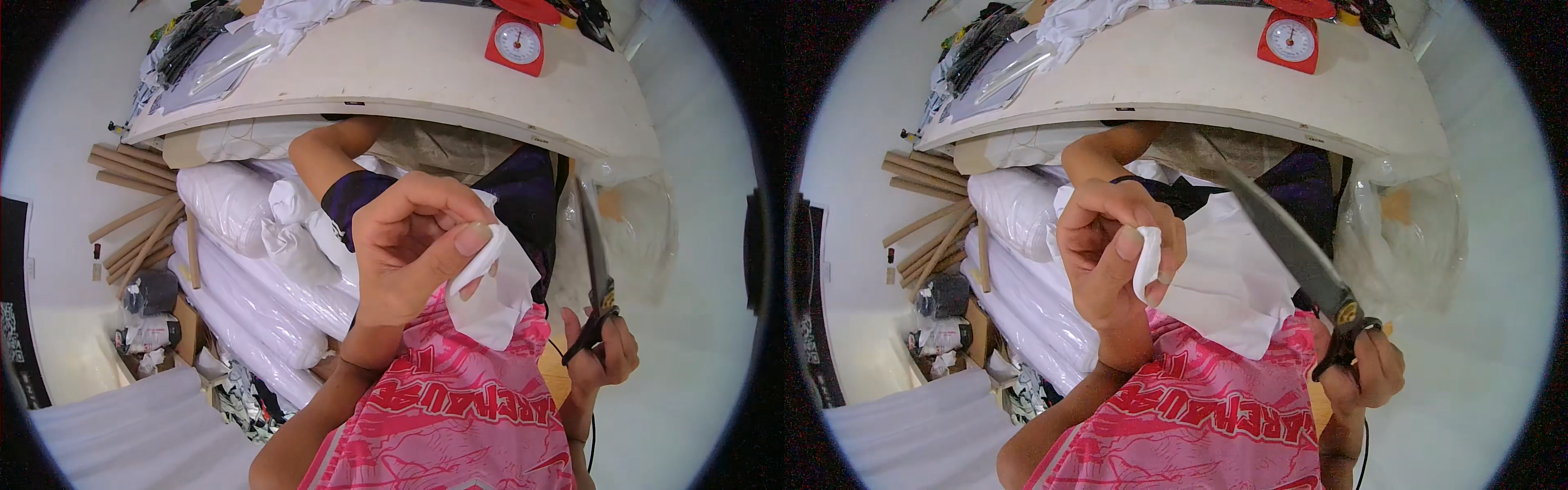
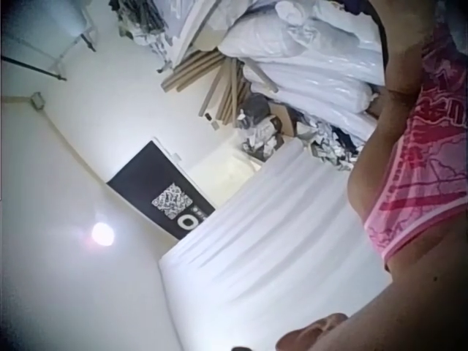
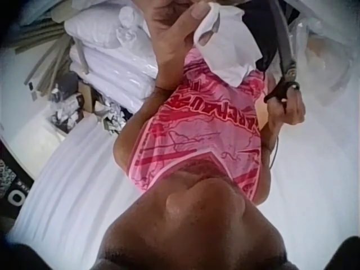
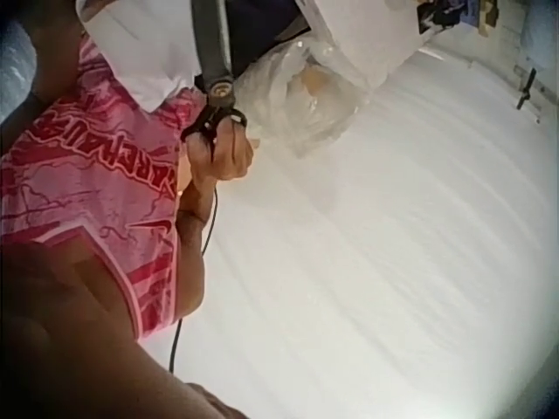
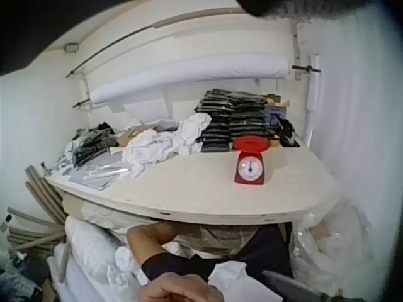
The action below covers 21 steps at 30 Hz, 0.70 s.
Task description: Cutting small pieces of white fabric using large scissors at a workbench.
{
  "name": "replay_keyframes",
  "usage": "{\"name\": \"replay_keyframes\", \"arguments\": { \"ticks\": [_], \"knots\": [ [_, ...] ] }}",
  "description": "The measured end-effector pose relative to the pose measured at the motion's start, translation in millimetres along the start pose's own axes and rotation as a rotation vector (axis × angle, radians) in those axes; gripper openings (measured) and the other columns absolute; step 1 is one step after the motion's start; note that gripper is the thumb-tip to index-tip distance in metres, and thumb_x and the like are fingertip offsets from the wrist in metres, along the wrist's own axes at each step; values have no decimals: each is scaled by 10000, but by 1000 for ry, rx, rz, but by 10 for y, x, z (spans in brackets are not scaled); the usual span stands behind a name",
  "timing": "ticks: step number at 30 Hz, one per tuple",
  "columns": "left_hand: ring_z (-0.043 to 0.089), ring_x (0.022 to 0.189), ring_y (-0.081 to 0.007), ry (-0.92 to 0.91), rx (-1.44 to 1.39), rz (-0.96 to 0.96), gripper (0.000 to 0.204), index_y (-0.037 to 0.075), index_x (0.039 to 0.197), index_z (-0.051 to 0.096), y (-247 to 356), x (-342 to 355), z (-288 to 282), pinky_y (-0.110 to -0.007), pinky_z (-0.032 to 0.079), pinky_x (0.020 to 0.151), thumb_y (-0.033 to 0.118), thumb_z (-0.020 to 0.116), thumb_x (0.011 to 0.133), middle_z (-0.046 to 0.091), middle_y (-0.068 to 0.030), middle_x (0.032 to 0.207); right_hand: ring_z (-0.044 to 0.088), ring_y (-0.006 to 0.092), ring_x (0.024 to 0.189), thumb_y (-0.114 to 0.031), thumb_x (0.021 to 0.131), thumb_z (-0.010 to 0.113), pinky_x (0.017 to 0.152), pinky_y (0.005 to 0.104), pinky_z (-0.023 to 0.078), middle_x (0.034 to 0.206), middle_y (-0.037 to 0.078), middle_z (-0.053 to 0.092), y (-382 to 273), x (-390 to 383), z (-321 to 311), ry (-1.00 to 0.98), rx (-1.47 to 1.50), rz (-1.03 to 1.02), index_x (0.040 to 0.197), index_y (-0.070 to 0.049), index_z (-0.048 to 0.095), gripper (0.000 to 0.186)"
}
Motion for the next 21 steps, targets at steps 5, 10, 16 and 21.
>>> {"name": "replay_keyframes", "arguments": {
  "ticks": [5, 10, 16, 21],
  "knots": [
    [568, 572, -110, 5, 2, -3, 109, -64, 945, 536, -16, 27, 8, -215, 449, 497, -42, 588, 851, 598, -120, 785, 602, 190, 605, -266, 611, 872, 505, 262, 457, 769, 75, 612, 12, 51, -1, 46, 146, 24, 1032, -28, 543, 585],
    [578, 615, -107, 1, 118, 17, 109, -64, 956, 549, -134, 81, 2, -208, 455, 527, -55, 578, 851, 611, -110, 798, 466, 59, 594, -159, 619, 839, 530, 237, 378, 637, -14, 496, 413, 47, 411, -371, 648, 803, 773, 26, 605, 336],
    [509, 594, -119, 231, 536, -4, 62, -9, 943, 539, -310, 154, -317, -222, 404, 506, 27, 545, 894, 554, -59, 727, 458, 74, 552, -158, 637, 820, 488, 247, 352, 591, -22, 502, 1146, 109, 1110, -297, 552, 872, 736, 18, 603, 296],
    [519, 597, -111, 193, 505, -17, 57, 3, 937, 551, -303, 179, -282, -229, 423, 526, 46, 553, 899, 570, -49, 747, 418, 84, 491, -207, 626, 818, 463, 276, 344, 507, 11, 448, 1585, -130, 1073, -408, 281, 879, 682, 14, 598, 317]
  ]
}}
Point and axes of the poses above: each hand's wrist, its own x-axis towards the middle knuckle, its own z-axis out of the palm, y = z × x, the point moved 9 cm from there along x, towards the middle knuckle
